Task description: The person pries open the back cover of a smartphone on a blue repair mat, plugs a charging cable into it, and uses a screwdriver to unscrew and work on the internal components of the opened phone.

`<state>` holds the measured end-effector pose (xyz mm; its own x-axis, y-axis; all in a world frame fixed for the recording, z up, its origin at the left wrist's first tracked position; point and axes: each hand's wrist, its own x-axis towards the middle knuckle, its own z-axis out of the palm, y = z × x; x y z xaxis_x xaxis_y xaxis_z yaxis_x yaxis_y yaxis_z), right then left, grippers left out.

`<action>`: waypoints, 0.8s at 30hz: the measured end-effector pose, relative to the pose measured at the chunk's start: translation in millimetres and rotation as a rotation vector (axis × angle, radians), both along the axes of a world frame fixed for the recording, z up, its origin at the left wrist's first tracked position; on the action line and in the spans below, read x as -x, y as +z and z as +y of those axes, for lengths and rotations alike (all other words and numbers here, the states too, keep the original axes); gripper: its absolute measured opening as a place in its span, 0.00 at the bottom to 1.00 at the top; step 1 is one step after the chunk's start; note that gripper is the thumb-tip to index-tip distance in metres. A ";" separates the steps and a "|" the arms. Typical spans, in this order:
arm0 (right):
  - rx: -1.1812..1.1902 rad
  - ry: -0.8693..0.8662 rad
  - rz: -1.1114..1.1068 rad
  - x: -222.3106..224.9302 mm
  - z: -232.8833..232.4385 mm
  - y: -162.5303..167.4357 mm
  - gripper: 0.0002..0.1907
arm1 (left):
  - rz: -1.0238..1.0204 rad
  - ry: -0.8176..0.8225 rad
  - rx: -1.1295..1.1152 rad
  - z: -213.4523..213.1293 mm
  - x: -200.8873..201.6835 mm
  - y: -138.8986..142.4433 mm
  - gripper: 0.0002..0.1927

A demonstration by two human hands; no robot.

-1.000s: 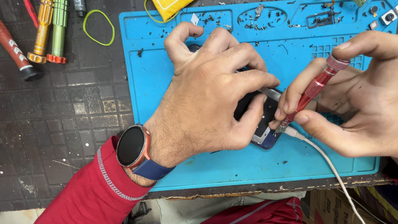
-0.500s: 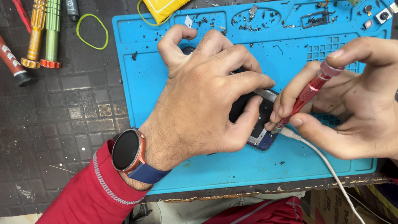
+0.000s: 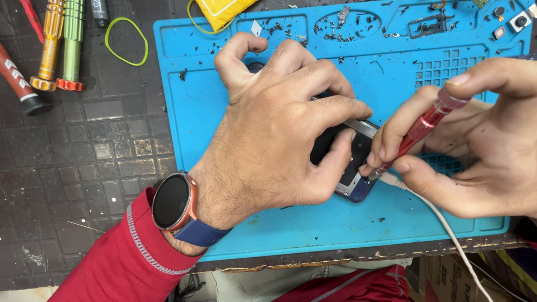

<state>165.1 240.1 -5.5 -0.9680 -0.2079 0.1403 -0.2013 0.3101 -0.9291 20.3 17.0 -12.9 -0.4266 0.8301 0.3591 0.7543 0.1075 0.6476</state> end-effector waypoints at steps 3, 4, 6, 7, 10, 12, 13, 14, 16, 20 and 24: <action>-0.030 0.037 0.080 -2.1 0.4 -1.7 0.36 | 0.003 0.000 -0.001 0.8 0.1 -0.5 0.08; -0.034 0.060 0.100 -2.7 -0.6 -0.7 0.36 | 0.003 0.001 -0.001 0.4 0.2 -0.7 0.08; -0.060 0.094 0.085 -3.5 -3.0 4.4 0.32 | 0.007 0.000 -0.003 0.7 0.1 -0.9 0.08; -0.082 0.105 0.050 -3.6 -4.7 8.1 0.28 | 0.008 -0.002 -0.004 0.8 0.0 -0.9 0.08; -0.033 0.204 0.174 -0.4 -6.1 23.1 0.17 | 0.003 0.002 0.007 1.0 -0.7 -0.8 0.08; 0.019 0.275 0.250 2.0 -6.3 33.9 0.14 | 0.000 -0.001 0.002 0.6 -0.2 -0.8 0.09; 0.034 0.300 0.246 2.6 -6.7 39.2 0.15 | -0.002 -0.002 -0.001 1.0 -0.3 -0.9 0.09; 0.043 0.271 0.221 2.4 -10.3 42.0 0.17 | 0.002 0.000 -0.002 1.1 -0.1 -1.1 0.09; 0.060 0.157 0.149 0.9 -19.7 44.4 0.19 | 0.005 0.002 -0.004 0.8 0.1 -1.5 0.09; 0.069 0.056 -0.038 1.3 -18.8 52.4 0.25 | 0.024 0.004 0.001 0.9 -0.4 -2.6 0.09; -0.108 0.125 0.378 7.6 -14.4 41.3 0.20 | 0.020 0.002 -0.002 0.8 -0.6 -2.7 0.09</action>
